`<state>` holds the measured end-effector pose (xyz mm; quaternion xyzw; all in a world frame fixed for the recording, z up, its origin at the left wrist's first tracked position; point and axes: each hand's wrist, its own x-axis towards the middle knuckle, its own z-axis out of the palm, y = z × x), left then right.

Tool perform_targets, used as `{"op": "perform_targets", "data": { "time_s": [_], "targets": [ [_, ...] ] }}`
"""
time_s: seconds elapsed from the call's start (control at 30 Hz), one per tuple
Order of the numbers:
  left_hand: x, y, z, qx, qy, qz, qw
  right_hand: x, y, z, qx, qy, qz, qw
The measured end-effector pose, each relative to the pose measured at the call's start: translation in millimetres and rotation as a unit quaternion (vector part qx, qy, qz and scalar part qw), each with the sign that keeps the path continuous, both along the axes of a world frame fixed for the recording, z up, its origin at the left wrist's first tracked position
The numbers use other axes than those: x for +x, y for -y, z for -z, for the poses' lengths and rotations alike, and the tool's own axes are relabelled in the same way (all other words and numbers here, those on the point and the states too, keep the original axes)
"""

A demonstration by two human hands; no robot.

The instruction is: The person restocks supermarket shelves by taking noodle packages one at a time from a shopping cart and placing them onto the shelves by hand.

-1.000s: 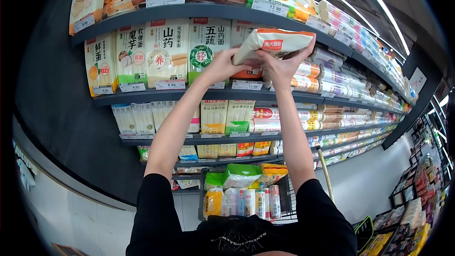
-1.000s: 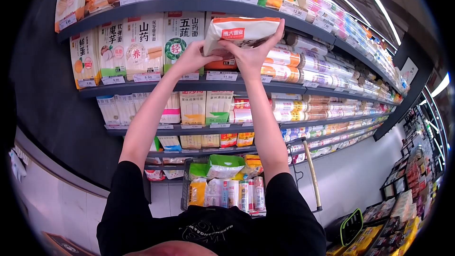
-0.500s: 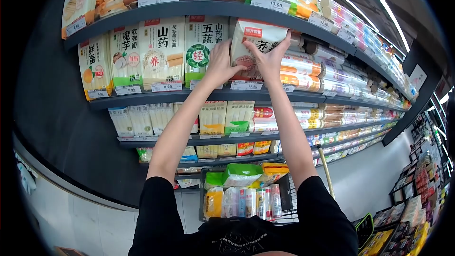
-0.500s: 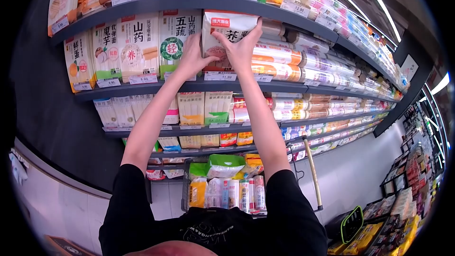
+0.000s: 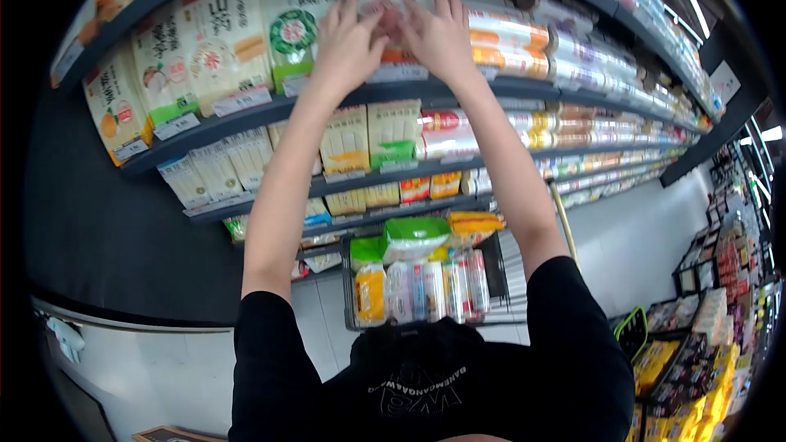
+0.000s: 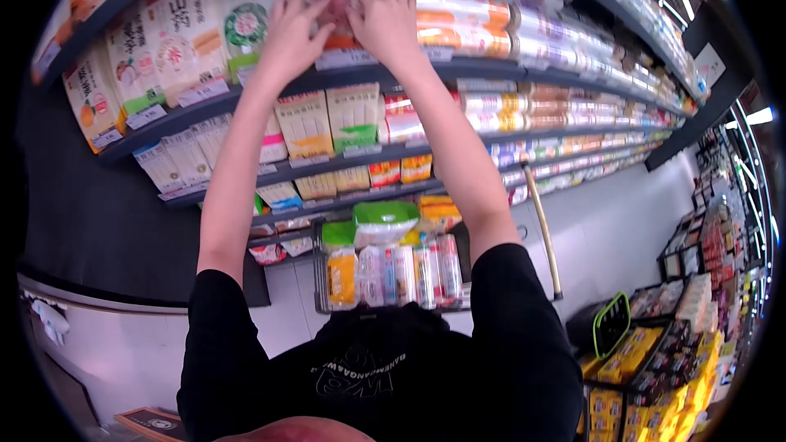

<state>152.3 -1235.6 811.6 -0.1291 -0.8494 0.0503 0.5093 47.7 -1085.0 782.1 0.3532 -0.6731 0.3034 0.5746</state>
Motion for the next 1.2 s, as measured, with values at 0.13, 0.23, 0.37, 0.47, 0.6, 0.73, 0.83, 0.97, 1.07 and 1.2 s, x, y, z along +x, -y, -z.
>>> {"op": "perform_targets", "data": {
  "time_s": [0.13, 0.23, 0.37, 0.47, 0.6, 0.73, 0.83, 0.97, 1.07, 1.2],
  "targets": [
    [55.2, -32.8, 45.2, 0.120, 0.066, 0.178, 0.975, 66.9, -65.0, 30.2, -0.024, 0.094, -0.143, 0.985],
    [100.8, -40.5, 141.9, 0.463, 0.317, 0.289, 0.775, 78.6, -121.1, 126.5, -0.005, 0.201, -0.135, 0.970],
    [120.9, -37.8, 357.3, 0.456, 0.535, 0.135, 0.699, 124.1, -199.8, 320.3, -0.042, 0.602, -0.190, 0.774],
    [163.5, -59.8, 469.8, 0.283, 0.796, 0.062, 0.532, 173.4, -260.9, 518.6, 0.228, 0.782, -0.043, 0.579],
    [206.6, -95.3, 557.5, 0.366, 0.841, 0.031, 0.397, 233.7, -301.0, 550.0, 0.289, 0.855, -0.125, 0.413],
    [251.7, -75.5, 674.2, 0.463, 0.797, -0.033, 0.385, 230.3, -314.2, 637.7, 0.144, 0.883, -0.007, 0.447],
    [259.8, -88.8, 656.7, 0.447, 0.812, -0.093, 0.364, 221.3, -300.5, 650.7, 0.122, 0.843, 0.054, 0.522],
    [259.4, -93.0, 654.4, 0.502, 0.774, -0.066, 0.380, 206.8, -275.4, 645.6, 0.201, 0.863, 0.075, 0.457],
    [264.9, -97.7, 663.3, 0.555, 0.729, -0.067, 0.394, 200.4, -265.0, 641.9, 0.196, 0.879, 0.106, 0.422],
    [263.8, -129.3, 630.1, 0.579, 0.718, -0.138, 0.360, 183.9, -251.8, 670.5, 0.162, 0.890, 0.132, 0.406]
  ]
}}
